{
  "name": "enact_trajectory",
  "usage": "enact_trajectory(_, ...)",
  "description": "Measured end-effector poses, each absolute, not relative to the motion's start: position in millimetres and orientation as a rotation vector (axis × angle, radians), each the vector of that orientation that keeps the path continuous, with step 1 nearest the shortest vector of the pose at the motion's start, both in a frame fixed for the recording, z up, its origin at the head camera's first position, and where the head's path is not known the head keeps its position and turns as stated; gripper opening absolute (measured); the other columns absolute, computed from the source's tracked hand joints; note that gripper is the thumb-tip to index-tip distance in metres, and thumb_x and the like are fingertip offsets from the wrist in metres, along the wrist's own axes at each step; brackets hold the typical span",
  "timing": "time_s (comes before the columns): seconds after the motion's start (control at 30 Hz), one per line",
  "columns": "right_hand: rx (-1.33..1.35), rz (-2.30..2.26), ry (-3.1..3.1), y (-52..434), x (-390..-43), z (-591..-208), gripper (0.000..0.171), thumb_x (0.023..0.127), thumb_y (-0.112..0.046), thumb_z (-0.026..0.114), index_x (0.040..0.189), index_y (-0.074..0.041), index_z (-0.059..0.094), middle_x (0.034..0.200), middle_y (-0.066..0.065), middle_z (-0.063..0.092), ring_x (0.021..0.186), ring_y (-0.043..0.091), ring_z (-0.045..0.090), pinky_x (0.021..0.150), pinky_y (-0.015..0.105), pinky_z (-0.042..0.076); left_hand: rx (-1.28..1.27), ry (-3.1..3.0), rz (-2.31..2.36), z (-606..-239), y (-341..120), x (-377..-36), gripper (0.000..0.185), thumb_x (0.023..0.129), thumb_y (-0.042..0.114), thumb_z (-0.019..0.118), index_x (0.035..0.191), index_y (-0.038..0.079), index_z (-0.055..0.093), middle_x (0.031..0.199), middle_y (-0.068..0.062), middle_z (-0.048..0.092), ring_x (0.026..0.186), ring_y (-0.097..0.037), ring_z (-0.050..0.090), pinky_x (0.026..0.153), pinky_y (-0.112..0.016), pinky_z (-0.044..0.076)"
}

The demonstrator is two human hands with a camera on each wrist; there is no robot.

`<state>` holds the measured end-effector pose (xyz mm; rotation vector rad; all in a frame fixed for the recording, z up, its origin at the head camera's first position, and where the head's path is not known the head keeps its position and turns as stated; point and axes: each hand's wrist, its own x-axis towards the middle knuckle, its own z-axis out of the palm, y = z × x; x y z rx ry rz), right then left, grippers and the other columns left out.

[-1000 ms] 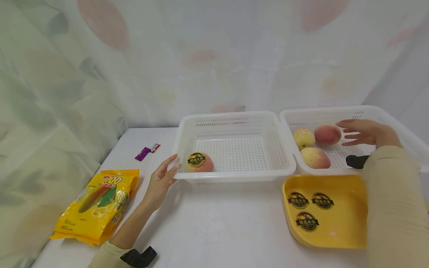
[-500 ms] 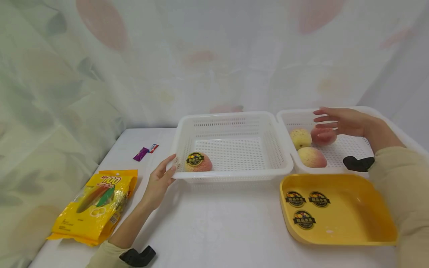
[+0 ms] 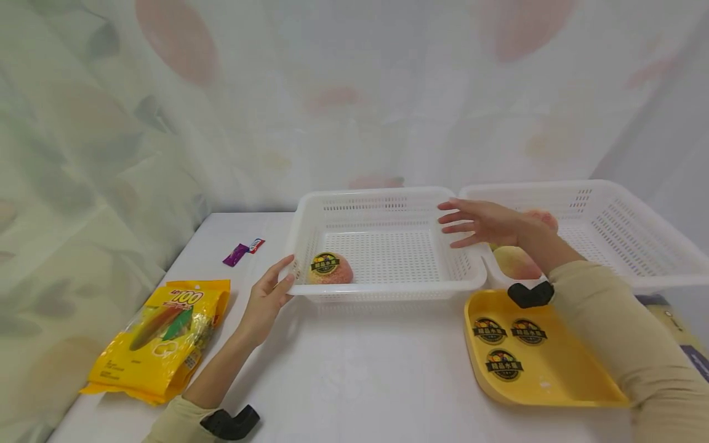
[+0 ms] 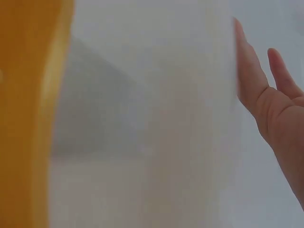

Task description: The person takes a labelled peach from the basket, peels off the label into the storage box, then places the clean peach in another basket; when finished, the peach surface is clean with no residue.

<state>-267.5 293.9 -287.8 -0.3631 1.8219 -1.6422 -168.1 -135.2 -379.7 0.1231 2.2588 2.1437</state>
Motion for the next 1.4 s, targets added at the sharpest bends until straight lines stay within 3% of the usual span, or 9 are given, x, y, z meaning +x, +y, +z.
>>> enact_trajectory(0.17,-0.364,-1.572,1.782,245,-267,-297,0.054,0.105,-0.032,0.033,0.147,-0.001,0.022,0.146,0.024,0.026,0.129,0.037,0.035,0.098,0.054,0.041,0.141,2.243,2.161,-379,-134,-167,0.046,0.100,0.021,0.051,0.145,0.015,0.041,0.152,-0.004,0.030,0.126,-0.031,0.046,0.095,-0.038,0.046)
enact_trajectory(0.33,-0.421,-1.493,1.757,202,-266,-306,0.051,0.104,-0.025,0.036,0.147,-0.001,0.022,0.145,0.025,0.028,0.132,0.042,0.030,0.095,0.055,0.044,0.151,2.248,2.162,-378,-133,-167,0.046,0.101,0.021,0.050,0.145,0.014,0.040,0.152,-0.005,0.029,0.126,-0.032,0.046,0.095,-0.038,0.046)
enact_trajectory(0.5,-0.433,-1.459,1.728,170,-267,-315,0.053,0.098,-0.011,0.050,0.146,-0.007,0.027,0.146,0.019,0.029,0.135,0.043,0.026,0.094,0.055,0.045,0.152,2.246,2.164,-377,-133,-167,0.046,0.100,0.021,0.050,0.145,0.014,0.040,0.153,-0.005,0.029,0.126,-0.033,0.046,0.095,-0.039,0.045)
enact_trajectory(0.7,-0.470,-1.385,1.779,143,-268,-326,0.065,0.091,-0.012,0.064,0.146,-0.011,0.030,0.147,0.017,0.028,0.131,0.033,0.034,0.089,0.049,0.050,0.138,2.258,2.156,-376,-132,-167,0.046,0.100,0.021,0.051,0.145,0.014,0.040,0.153,-0.006,0.029,0.126,-0.033,0.045,0.095,-0.038,0.046)
enact_trajectory(0.93,-0.466,-1.274,1.890,114,-270,-335,0.074,0.084,-0.014,0.073,0.146,-0.015,0.033,0.144,0.016,0.032,0.119,0.032,0.049,0.085,0.045,0.053,0.140,2.262,2.156,-377,-132,-168,0.046,0.100,0.021,0.051,0.145,0.014,0.041,0.153,-0.006,0.029,0.127,-0.033,0.045,0.095,-0.038,0.045)
enact_trajectory(1.13,-0.452,-1.214,1.965,95,-269,-339,0.078,0.079,-0.008,0.077,0.144,-0.020,0.037,0.142,0.012,0.034,0.110,0.029,0.053,0.081,0.041,0.054,0.139,2.262,2.147,-377,-133,-169,0.047,0.100,0.021,0.050,0.145,0.012,0.040,0.153,-0.007,0.028,0.128,-0.033,0.044,0.095,-0.039,0.045)
enact_trajectory(1.4,-0.518,-1.194,2.077,82,-272,-348,0.077,0.076,-0.012,0.081,0.141,-0.020,0.041,0.132,0.011,0.041,0.092,0.023,0.056,0.070,0.033,0.056,0.151,2.271,2.140,-376,-132,-168,0.047,0.100,0.022,0.051,0.145,0.012,0.040,0.154,-0.007,0.027,0.130,-0.034,0.041,0.096,-0.040,0.045)
